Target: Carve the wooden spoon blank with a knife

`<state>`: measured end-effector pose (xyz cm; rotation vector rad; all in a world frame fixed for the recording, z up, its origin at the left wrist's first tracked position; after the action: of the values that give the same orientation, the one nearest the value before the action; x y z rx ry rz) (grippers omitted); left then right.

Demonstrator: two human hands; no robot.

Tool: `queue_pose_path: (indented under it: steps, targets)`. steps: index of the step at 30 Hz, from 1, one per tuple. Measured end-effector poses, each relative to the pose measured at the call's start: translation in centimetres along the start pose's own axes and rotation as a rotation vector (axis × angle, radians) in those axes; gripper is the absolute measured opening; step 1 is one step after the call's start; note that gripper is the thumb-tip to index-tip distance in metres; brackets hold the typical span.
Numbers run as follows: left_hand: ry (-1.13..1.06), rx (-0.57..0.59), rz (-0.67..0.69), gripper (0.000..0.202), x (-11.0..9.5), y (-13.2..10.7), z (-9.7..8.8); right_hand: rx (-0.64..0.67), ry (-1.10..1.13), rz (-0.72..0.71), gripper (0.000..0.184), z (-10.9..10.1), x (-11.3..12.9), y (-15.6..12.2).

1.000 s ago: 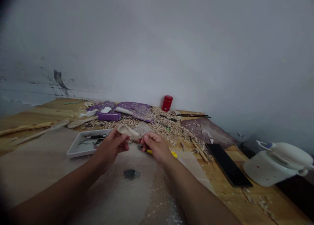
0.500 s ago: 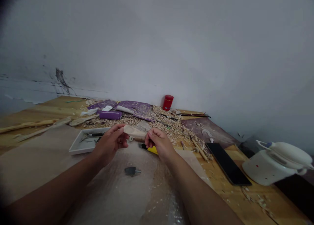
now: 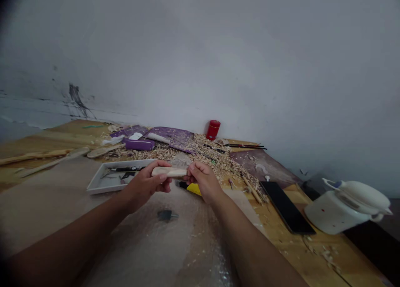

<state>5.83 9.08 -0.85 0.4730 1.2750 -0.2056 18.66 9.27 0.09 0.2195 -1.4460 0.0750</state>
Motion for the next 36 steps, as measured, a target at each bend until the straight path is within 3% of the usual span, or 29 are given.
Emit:
queue_pose_path:
  steps: [6,10,14,17,20,25,28,31,34,36]
  targets:
    - [0.035,-0.121,0.087,0.016,-0.9,0.1,-1.0,-0.044,-0.027,-0.043,0.026,-0.5,0.2,0.0]
    - [0.072,-0.088,-0.008,0.013,0.3,0.2,-0.1,-0.047,-0.097,-0.036,0.023,-0.3,0.1,0.0]
    - [0.199,-0.108,-0.056,0.015,1.4,0.3,-0.4,-0.014,-0.465,-0.166,0.023,1.0,0.9,-0.3]
    - [0.287,-0.147,-0.024,0.018,1.2,0.3,-1.2,-0.093,-0.717,-0.265,0.021,1.0,1.8,-0.5]
    - [0.426,-0.061,0.009,0.026,1.1,0.2,-0.8,-0.099,-0.922,-0.306,0.019,1.6,2.1,-0.7]
    - [0.733,0.137,0.146,0.021,0.6,0.1,1.1,0.184,-1.261,-0.349,0.011,5.0,0.3,-1.4]
    - [0.851,0.177,0.204,0.009,0.2,0.0,1.5,0.262,-1.298,-0.373,0.013,5.8,-0.4,-1.7]
    - [0.856,0.173,0.152,0.007,0.4,0.1,1.0,0.282,-1.314,-0.369,0.018,5.9,-0.3,-1.9]
    - [0.838,0.094,0.095,0.011,0.4,0.4,-0.3,0.16,-1.264,-0.385,0.02,5.3,1.9,-2.4]
    - [0.81,0.012,0.072,0.016,0.2,0.5,-1.3,0.216,-1.207,-0.424,0.026,6.1,3.1,-3.5]
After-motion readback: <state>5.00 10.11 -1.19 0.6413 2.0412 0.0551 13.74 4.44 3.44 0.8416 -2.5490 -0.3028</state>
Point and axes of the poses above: each hand's wrist, its own y-axis towards the middle knuckle, its own z-axis out of the palm, x = y × z, the point moved 9 cm from there along y, towards the middle knuckle, and after that the axes turned 7 degrees about z, right-handed, at the moved point
